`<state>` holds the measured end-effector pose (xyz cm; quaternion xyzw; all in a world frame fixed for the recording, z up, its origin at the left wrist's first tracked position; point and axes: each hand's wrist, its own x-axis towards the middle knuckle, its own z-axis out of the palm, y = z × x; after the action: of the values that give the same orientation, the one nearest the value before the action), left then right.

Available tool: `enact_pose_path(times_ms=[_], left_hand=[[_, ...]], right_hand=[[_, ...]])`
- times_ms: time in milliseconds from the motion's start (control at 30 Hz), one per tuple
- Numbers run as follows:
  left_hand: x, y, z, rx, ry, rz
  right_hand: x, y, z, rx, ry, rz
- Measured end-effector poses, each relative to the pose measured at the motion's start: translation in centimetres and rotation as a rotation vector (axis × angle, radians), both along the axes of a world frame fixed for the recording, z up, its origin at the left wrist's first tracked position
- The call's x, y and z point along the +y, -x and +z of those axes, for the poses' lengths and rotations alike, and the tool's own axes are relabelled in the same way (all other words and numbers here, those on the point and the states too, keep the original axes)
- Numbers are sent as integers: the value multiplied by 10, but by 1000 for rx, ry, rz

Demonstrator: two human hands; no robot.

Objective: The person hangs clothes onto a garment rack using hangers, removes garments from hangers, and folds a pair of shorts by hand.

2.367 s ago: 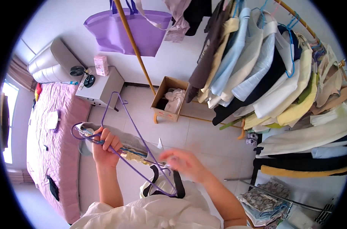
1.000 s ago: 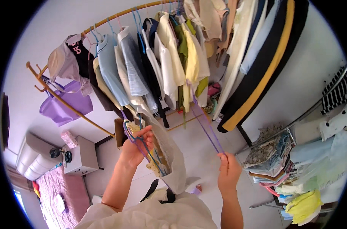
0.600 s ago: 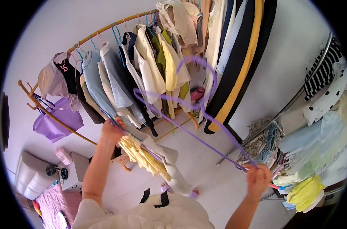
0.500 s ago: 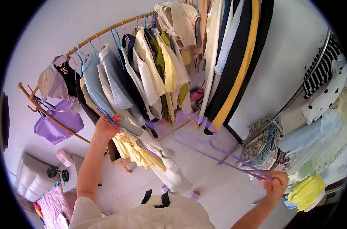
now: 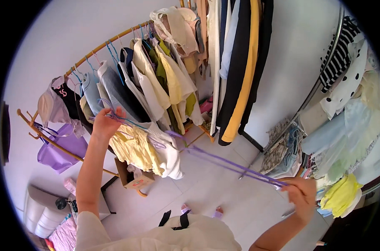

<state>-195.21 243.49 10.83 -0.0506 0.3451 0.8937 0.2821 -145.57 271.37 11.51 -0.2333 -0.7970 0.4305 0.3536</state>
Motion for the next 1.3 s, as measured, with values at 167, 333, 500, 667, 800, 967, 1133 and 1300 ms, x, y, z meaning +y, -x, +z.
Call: enact_pose_path(times_ms=[167,333,500,667,800,967,1133,1300], left_hand=[[15,-22,32,-17,-47,113],[52,-42,49,36,-174,22],[75,-78,58,136,-225,95],[113,-142,46,162,-298,67],[120,-197,32,118,-405,-53],[144,-249,15,95,-443,-123],[177,-286,11,80,-435,-376],[202,-302,-6,4,-368,-569]], right_hand=[[22,-77,3,24,40,53],[20,-27,-11,135,-207,628],[-23,77,-43,-38,273,1342],[-30,98,-85,44,715,1410],[-6,82,-81,94,624,1309],[31,60,-42,242,-185,331],[66,26,-58,-148,-72,412],[78,-6,-65,-317,39,483]])
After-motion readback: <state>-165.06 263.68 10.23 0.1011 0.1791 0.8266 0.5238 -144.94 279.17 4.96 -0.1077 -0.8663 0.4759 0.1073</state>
